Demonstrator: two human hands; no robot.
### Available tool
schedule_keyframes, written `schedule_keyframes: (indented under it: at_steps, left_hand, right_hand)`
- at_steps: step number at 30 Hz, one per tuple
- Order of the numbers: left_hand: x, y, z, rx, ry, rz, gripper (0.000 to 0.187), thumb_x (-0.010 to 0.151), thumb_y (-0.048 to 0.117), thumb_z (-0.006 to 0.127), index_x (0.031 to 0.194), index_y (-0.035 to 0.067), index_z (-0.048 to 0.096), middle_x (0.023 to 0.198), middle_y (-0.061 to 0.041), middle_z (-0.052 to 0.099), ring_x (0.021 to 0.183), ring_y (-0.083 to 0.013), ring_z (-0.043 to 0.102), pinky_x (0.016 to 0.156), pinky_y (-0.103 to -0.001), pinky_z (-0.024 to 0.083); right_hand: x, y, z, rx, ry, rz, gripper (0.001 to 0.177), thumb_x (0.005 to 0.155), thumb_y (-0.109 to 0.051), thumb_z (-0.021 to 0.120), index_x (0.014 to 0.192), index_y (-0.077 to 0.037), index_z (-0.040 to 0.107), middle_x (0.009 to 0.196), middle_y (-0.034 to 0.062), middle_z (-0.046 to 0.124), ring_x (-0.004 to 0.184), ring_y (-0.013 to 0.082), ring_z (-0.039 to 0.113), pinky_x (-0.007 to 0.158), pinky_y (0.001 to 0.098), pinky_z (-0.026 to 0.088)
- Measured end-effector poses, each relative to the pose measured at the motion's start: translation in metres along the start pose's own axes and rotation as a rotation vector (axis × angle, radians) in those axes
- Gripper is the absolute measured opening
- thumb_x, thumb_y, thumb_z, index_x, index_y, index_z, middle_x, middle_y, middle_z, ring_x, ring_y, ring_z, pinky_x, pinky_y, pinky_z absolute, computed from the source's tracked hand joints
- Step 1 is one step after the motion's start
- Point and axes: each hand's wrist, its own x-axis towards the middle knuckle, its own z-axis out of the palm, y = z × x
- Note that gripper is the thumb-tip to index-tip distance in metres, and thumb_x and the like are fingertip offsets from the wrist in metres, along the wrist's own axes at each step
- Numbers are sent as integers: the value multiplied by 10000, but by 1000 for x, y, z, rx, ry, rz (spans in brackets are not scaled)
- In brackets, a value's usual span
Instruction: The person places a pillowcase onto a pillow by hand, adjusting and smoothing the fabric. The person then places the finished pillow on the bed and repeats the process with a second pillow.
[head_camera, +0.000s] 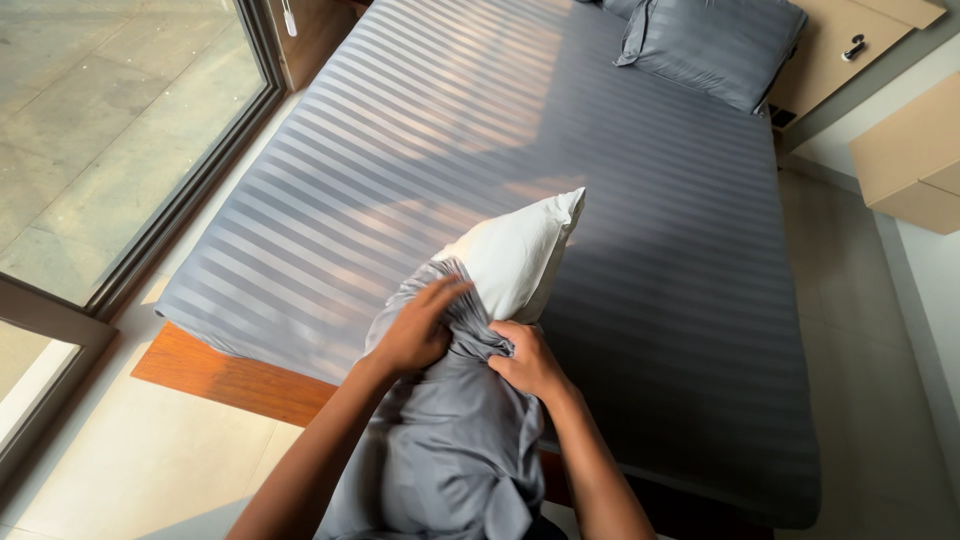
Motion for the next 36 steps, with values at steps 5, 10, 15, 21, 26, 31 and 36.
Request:
schedule_keyframes:
  at_steps: [5,10,15,21,26,31,36]
  left_hand:
    - [22,-40,42,123,-444,-53,694,693,41,680,1350,257,618,1527,14,521,1476,-267,400,1126,-488,380]
    - [31,-65,77,275,-474,179,603,650,181,778,1232,124,631,1377,-137,587,1330,-315,498,1127,-477,382]
    - [51,-24,84,404,-584,105,382,878,314,704,1161,71,621,1023,-161,737,980,-370,699,877,-472,550]
    - [40,39,108,296,-544,228,391,870,264,714,1146,41,551,894,-197,709,819,-409,688,724,-507,549]
    - [4,44,104,137,-429,134,431,800,214,727,1142,34,537,941,-194,707,793,-425,678,702,-523,536]
    - [-3,25,83,96,-498,189,381,746,252,740,1074,70,667,955,-161,729,879,-383,690,789,-473,560]
    - [5,-61,33,159,-402,139,546,725,387,846,1158,87,701,1317,-159,647,1251,-356,558,1042,-495,352]
  right_hand:
    - [-11,11,1,-67,-98,96,454,688,-55,707,1128,58,701,1056,208,744,1027,325,722,905,355,552]
    - [-46,24,-6,-98,48,127,446,679,-32,717,1115,61,687,1079,216,729,1024,336,706,886,369,543]
    - [-42,64,-46,-69,232,336,283,712,8,652,981,5,739,865,183,755,803,310,736,736,352,559]
    - [-55,76,-76,-263,168,465,294,713,33,620,993,5,705,956,223,724,901,347,711,794,410,536]
    - [-65,0,-46,-467,43,168,489,602,-57,728,1060,64,605,1076,264,639,1054,437,580,913,485,473]
    - [-67,-30,0,-327,76,78,243,688,-124,736,850,19,625,850,195,663,872,381,639,833,472,511]
    - [-76,-15,-9,-301,-73,200,294,799,-189,757,704,41,601,708,212,644,706,391,651,694,475,506]
